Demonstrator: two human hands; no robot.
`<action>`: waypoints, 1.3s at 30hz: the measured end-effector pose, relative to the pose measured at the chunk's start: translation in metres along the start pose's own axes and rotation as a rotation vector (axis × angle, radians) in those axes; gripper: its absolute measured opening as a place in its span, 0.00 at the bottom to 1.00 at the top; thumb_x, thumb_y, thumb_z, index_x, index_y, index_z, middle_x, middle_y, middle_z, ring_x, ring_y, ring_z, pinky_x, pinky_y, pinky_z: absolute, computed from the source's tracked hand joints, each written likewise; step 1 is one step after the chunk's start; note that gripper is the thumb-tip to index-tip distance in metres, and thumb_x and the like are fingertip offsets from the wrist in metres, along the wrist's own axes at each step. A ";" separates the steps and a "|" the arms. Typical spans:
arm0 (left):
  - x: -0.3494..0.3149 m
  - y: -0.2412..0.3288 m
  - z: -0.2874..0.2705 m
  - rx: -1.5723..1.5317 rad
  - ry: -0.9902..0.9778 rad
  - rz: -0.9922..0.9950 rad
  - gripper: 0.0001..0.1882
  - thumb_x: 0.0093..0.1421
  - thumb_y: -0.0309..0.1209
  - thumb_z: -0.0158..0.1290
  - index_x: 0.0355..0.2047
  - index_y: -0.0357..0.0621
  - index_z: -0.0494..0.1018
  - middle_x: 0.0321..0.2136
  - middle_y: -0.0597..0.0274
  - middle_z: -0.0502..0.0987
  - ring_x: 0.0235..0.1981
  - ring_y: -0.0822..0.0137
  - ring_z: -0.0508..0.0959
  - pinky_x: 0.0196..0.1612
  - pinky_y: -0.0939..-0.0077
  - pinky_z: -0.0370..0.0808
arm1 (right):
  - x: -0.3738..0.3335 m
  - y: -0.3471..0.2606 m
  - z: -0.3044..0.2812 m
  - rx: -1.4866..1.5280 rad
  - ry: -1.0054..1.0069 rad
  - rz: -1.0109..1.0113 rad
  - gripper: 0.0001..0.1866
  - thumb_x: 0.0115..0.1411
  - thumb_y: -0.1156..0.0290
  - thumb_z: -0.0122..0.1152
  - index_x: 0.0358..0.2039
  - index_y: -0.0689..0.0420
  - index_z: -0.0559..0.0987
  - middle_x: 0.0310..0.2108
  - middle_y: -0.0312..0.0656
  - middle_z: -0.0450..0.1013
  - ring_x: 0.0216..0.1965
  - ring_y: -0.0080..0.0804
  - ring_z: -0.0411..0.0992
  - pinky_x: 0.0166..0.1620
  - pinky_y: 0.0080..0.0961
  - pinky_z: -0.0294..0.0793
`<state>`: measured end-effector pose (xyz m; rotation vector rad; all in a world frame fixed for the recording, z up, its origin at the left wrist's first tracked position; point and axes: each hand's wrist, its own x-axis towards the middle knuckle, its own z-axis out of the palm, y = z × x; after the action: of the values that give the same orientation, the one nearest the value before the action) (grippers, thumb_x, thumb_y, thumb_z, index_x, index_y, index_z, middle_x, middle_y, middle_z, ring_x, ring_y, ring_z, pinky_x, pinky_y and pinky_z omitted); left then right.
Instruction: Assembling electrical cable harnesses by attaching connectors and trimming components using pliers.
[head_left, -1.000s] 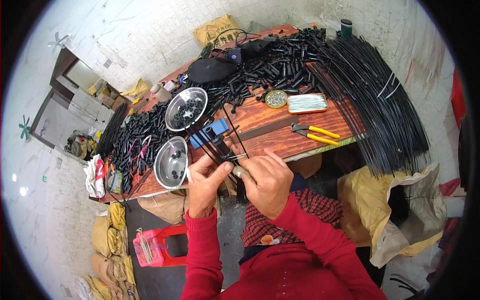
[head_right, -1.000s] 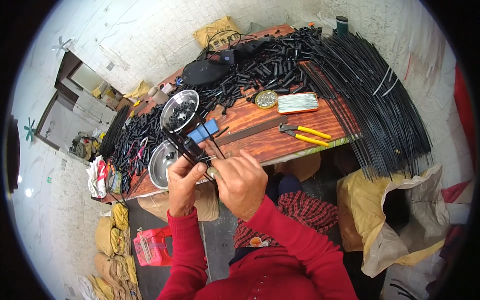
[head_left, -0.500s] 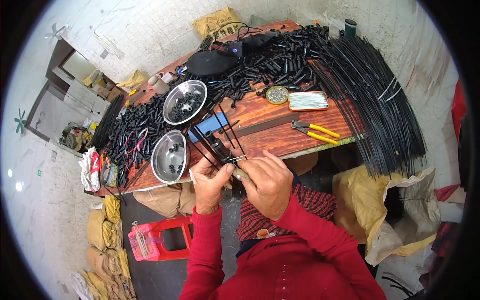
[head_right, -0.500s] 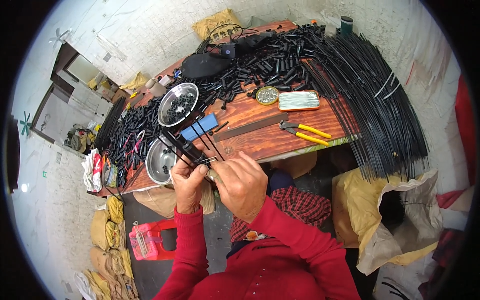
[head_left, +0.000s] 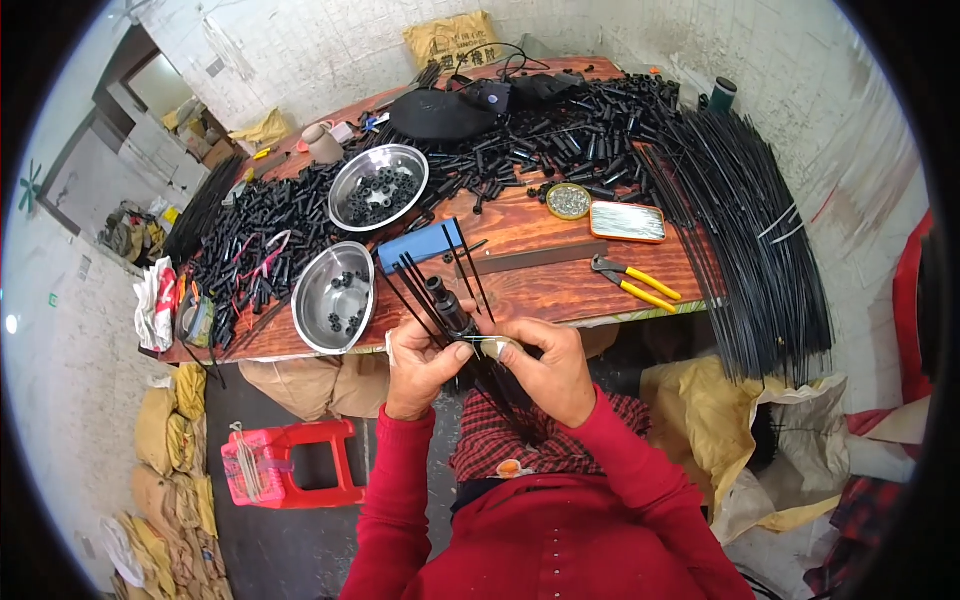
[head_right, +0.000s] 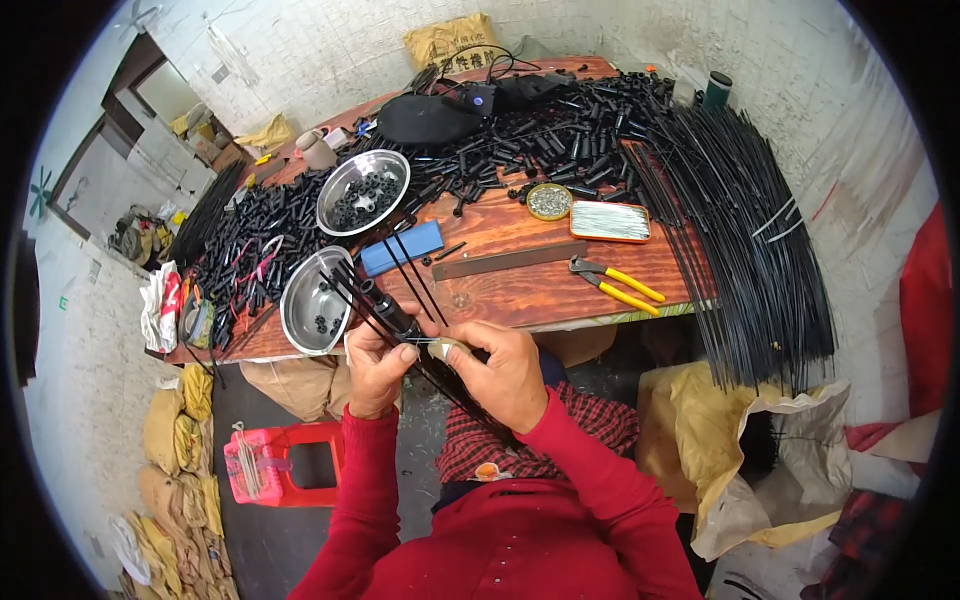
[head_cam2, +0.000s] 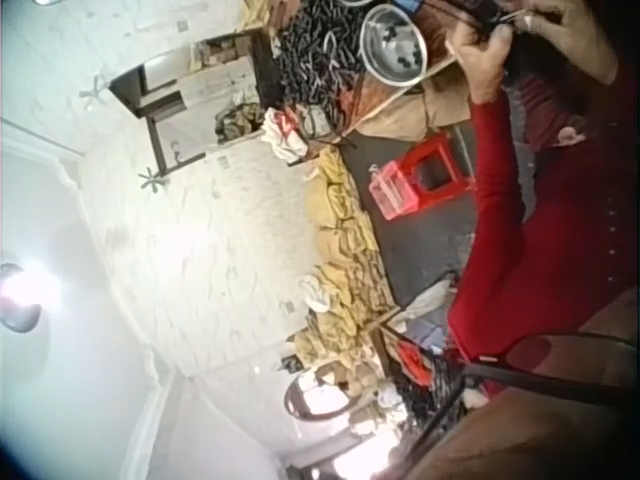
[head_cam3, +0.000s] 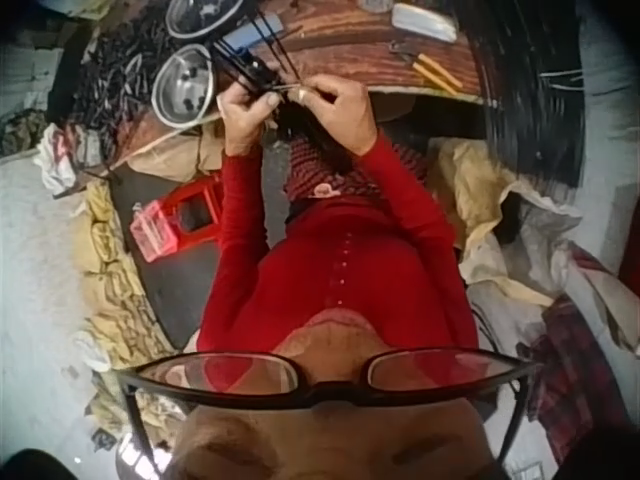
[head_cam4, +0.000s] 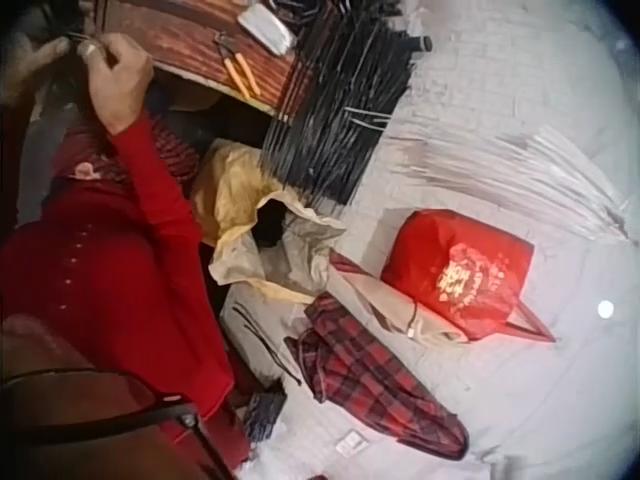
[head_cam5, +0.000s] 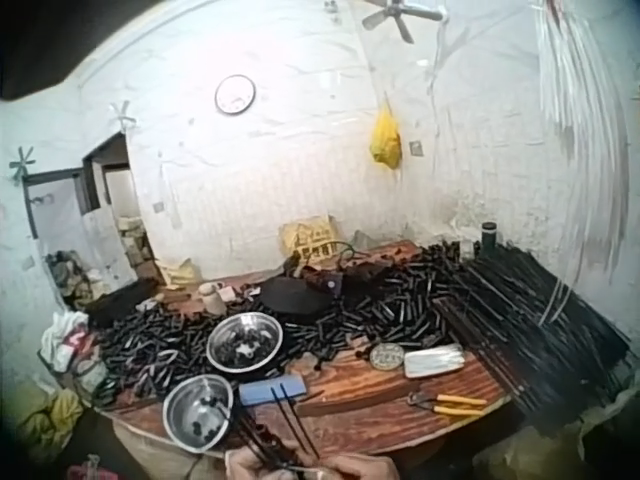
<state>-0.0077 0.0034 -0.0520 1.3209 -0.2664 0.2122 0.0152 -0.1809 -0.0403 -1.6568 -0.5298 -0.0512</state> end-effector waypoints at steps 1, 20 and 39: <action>-0.001 0.001 -0.001 -0.006 0.010 0.005 0.23 0.54 0.23 0.60 0.50 0.29 0.72 0.39 0.55 0.80 0.41 0.68 0.80 0.49 0.74 0.75 | 0.001 0.002 0.001 0.098 -0.032 0.076 0.06 0.55 0.78 0.62 0.34 0.65 0.81 0.27 0.42 0.78 0.29 0.22 0.74 0.35 0.22 0.72; 0.007 -0.009 -0.007 -0.009 0.096 -0.045 0.22 0.55 0.22 0.59 0.51 0.32 0.72 0.38 0.65 0.78 0.39 0.76 0.76 0.45 0.81 0.72 | 0.026 0.062 -0.062 -0.451 -0.062 -0.115 0.11 0.54 0.73 0.64 0.38 0.61 0.78 0.35 0.43 0.76 0.37 0.33 0.76 0.41 0.27 0.74; 0.000 -0.006 0.000 0.004 0.038 -0.073 0.21 0.56 0.25 0.59 0.51 0.33 0.73 0.41 0.64 0.78 0.42 0.77 0.75 0.48 0.78 0.72 | 0.024 0.018 -0.134 0.155 -0.331 0.598 0.13 0.64 0.62 0.55 0.36 0.60 0.75 0.25 0.35 0.73 0.22 0.21 0.72 0.29 0.18 0.73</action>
<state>-0.0062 0.0018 -0.0580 1.3263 -0.1857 0.1758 0.0790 -0.3021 -0.0264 -1.6185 -0.2557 0.6947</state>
